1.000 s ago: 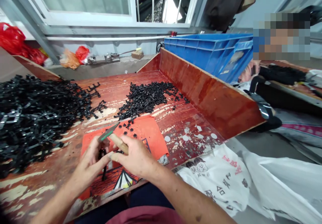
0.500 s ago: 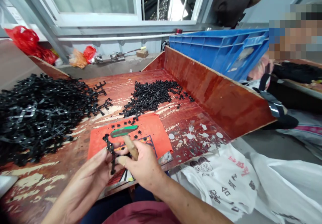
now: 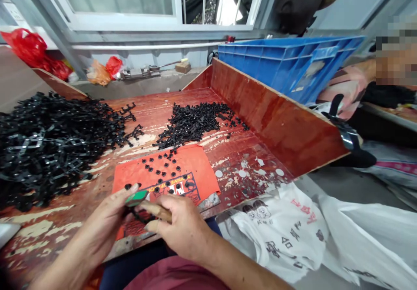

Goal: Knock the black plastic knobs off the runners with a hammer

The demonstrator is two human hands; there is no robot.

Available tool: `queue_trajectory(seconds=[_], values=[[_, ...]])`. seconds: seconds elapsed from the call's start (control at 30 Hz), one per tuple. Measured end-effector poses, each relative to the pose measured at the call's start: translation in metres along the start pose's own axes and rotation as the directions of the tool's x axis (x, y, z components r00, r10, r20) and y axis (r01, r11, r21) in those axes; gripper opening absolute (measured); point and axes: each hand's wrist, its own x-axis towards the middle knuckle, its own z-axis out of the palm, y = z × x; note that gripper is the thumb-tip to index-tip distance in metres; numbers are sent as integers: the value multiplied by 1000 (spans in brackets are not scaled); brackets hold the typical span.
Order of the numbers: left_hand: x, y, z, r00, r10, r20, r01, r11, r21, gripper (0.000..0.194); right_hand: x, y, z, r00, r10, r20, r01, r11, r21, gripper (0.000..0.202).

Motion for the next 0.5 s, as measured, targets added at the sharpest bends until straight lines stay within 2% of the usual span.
queue_trajectory(seconds=[0.03,0.07,0.13,0.17,0.23,0.3,0.4,0.5], values=[[2,0,-6,996,83,-28,-77,983,164,40,-2,0,-5,1000,-16,-6,16,1000,4,28],[5,-1,-13,984,171,-43,-147,929,339,42,-4,1,-11,999,-27,-32,26,999,-20,27],[12,-2,-24,956,292,9,-233,745,625,42,-8,3,-28,993,-35,-112,22,993,-118,19],[16,-4,-27,952,304,46,-246,664,706,41,-10,5,-36,989,-31,-146,5,985,-174,16],[26,-10,-27,957,277,85,-242,605,758,42,-15,11,-50,984,-9,-180,-35,970,-242,15],[36,-16,-22,964,248,95,-236,633,737,43,-19,18,-57,983,12,-184,-60,964,-259,18],[48,-22,-14,968,231,97,-230,668,708,45,-24,25,-57,984,37,-172,-82,961,-264,24],[54,-20,-11,970,224,98,-219,617,756,44,-26,28,-53,984,51,-170,-105,940,-324,25]])
